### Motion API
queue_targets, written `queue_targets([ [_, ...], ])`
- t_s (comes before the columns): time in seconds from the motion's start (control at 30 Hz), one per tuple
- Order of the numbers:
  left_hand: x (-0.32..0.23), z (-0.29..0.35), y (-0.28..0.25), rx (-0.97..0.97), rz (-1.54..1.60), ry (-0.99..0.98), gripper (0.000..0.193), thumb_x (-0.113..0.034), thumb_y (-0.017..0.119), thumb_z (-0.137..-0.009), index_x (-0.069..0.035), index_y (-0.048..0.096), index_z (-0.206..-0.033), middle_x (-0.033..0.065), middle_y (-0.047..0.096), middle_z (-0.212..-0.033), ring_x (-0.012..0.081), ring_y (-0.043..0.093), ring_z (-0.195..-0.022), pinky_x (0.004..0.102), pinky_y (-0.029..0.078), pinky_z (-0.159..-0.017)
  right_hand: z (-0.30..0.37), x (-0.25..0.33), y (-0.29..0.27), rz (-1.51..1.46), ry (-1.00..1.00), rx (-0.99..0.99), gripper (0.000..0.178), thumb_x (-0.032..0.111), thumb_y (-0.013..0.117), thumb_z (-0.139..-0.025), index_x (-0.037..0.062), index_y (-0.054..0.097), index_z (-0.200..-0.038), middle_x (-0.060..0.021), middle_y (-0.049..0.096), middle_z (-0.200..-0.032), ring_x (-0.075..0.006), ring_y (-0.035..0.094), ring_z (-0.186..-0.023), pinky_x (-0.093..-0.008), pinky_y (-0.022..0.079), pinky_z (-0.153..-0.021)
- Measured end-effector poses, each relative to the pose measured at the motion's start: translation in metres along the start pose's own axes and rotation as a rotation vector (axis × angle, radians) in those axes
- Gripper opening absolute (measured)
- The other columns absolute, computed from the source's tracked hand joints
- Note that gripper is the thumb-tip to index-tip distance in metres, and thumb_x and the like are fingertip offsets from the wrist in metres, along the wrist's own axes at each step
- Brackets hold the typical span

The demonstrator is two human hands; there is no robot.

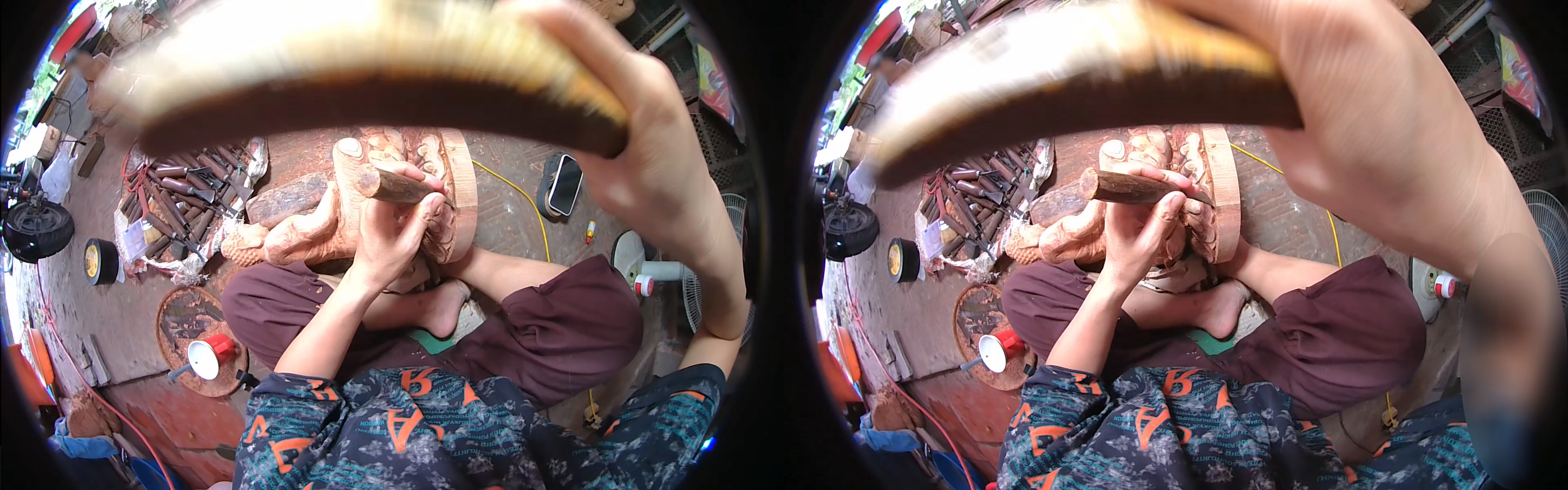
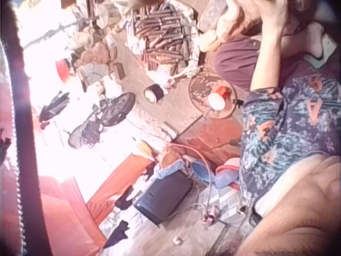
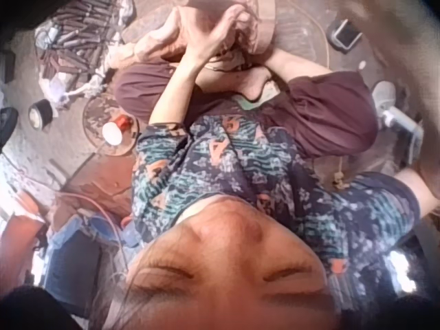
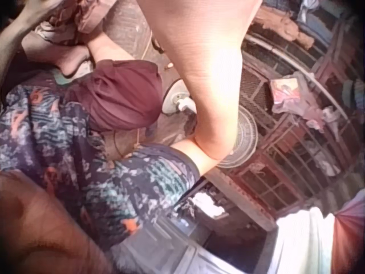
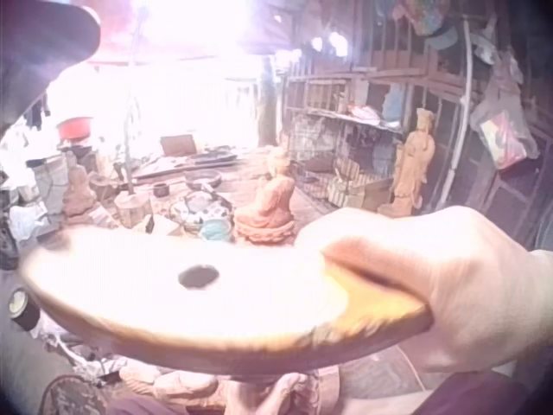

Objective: The person is carving a large wooden sculpture of a reclining figure using a chisel and a wooden mallet. They repeatedly strike the chisel to shape the wood, occasionally switching tools from a nearby collection.

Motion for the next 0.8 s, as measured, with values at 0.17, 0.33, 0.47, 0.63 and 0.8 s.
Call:
queue_targets([
  [0.17, 0.008, 0.005, -0.003, -0.047, -0.005, -0.033, 0.019, 0.0, 0.055, -0.093, 0.004, 0.058, -0.11, 0.0109, 0.065, -0.102, 0.0173, 0.061, -0.098, 0.0312, 0.048, -0.089, 0.004, 0.002, 0.005, 0.102, 0.02, 0.002, 0.048, -0.004, 0.059, -0.071, 0.011, 0.06, -0.117, -0.0117, 0.061, -0.086, -0.0328, 0.063, -0.08, -0.0396, 0.052, -0.067],
  [0.33, 0.014, 0.007, -0.01, -0.052, -0.021, -0.086, 0.033, -0.004, 0.064, -0.088, 0.006, 0.052, -0.116, 0.0118, 0.062, -0.104, 0.021, 0.061, -0.096, 0.0316, 0.049, -0.086, 0.033, -0.011, 0.027, 0.225, 0.15, 0.149, 0.051, -0.003, 0.058, -0.069, 0.0107, 0.059, -0.118, -0.0107, 0.059, -0.082, -0.0327, 0.061, -0.076, -0.0406, 0.051, -0.065],
  [0.47, -0.004, 0.001, -0.056, -0.231, 0.026, 0.017, 0.03, -0.005, 0.052, -0.096, 0.001, 0.042, -0.123, 0.0111, 0.06, -0.099, 0.0167, 0.061, -0.092, 0.0296, 0.05, -0.084, 0.054, -0.017, 0.05, -0.168, 0.306, 0.195, 0.063, -0.015, 0.051, -0.059, 0.0015, 0.055, -0.119, -0.019, 0.063, -0.11, -0.0382, 0.06, -0.103, -0.0408, 0.048, -0.087],
  [0.63, -0.014, -0.035, -0.101, -0.292, 0.177, -0.202, 0.042, -0.017, 0.05, -0.097, -0.004, 0.031, -0.132, 0.0128, 0.062, -0.084, 0.0204, 0.062, -0.061, 0.033, 0.053, -0.057, 0.118, -0.035, 0.062, -0.605, 0.633, 0.108, 0.061, -0.013, 0.051, -0.064, 0.0, 0.051, -0.123, -0.0114, 0.06, -0.094, -0.0212, 0.061, -0.09, -0.0296, 0.045, -0.083],
  [0.8, -0.011, -0.074, -0.267, -0.64, -0.294, -0.295, 0.076, -0.015, 0.05, -0.095, -0.022, -0.003, -0.149, 0.0148, 0.062, -0.088, 0.0198, 0.062, -0.057, 0.03, 0.054, -0.047, 0.141, -0.057, 0.075, -0.759, 0.837, 0.112, 0.063, -0.016, 0.055, -0.064, 0.0001, 0.051, -0.125, -0.0075, 0.062, -0.1, -0.0151, 0.058, -0.093, -0.0269, 0.044, -0.086],
])
Point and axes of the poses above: each hand's wrist, its own z-axis away from the middle knuckle, its own y-axis out of the palm, x = y × z, the point moved 8 cm from there along -z, towards the middle knuckle
